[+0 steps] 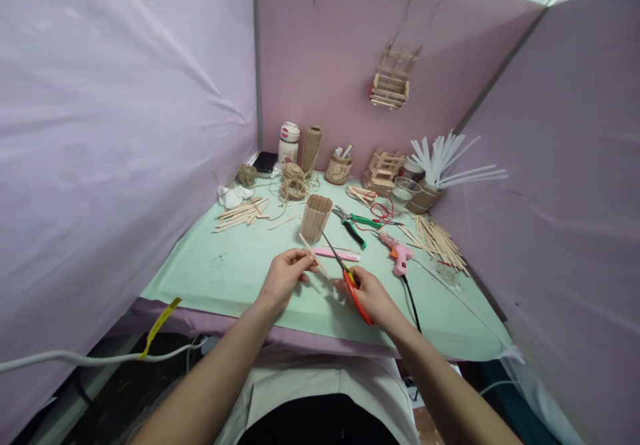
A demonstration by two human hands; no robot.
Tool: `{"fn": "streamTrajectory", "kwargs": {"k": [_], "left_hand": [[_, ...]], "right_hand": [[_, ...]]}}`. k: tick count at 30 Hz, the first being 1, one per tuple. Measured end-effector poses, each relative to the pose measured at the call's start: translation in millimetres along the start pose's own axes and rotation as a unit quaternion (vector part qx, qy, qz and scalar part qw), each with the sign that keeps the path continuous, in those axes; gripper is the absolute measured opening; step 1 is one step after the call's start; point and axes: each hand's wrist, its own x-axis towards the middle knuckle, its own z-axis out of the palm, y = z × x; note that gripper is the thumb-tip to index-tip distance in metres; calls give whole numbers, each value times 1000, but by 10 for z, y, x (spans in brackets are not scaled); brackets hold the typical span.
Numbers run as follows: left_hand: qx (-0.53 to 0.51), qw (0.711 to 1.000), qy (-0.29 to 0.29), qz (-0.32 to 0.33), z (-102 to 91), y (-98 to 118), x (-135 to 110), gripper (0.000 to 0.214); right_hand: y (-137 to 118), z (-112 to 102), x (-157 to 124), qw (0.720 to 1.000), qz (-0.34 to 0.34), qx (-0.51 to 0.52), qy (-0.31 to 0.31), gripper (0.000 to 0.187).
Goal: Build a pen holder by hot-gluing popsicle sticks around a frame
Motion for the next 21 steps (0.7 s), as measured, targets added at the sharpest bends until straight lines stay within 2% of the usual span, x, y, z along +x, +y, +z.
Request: {"fn": "streamTrajectory", "kwargs": {"k": [5, 10, 13, 15, 18, 21], "left_hand": [[24, 999, -20, 18, 30, -25, -41, 26], [13, 999, -36, 10, 73, -80, -61, 26], [-5, 999, -29, 13, 18, -103, -42, 28], [-26, 999, 21, 32, -74, -76, -28, 30], [-76, 986, 128, 78, -240, 47, -41, 33], [-89, 971, 173, 137, -333, 211, -114, 29]], "right_hand": [[-93, 135, 22, 988, -6, 152, -8, 25], [-207, 187, 41, 986, -19, 163, -20, 20], [-215, 204, 63, 994, -22, 107, -28, 20], [-220, 206, 72, 999, -20, 32, -35, 22], [-279, 226, 72, 994, -39, -101, -31, 20], [-413, 314, 91, 977, -71, -197, -34, 12]]}}
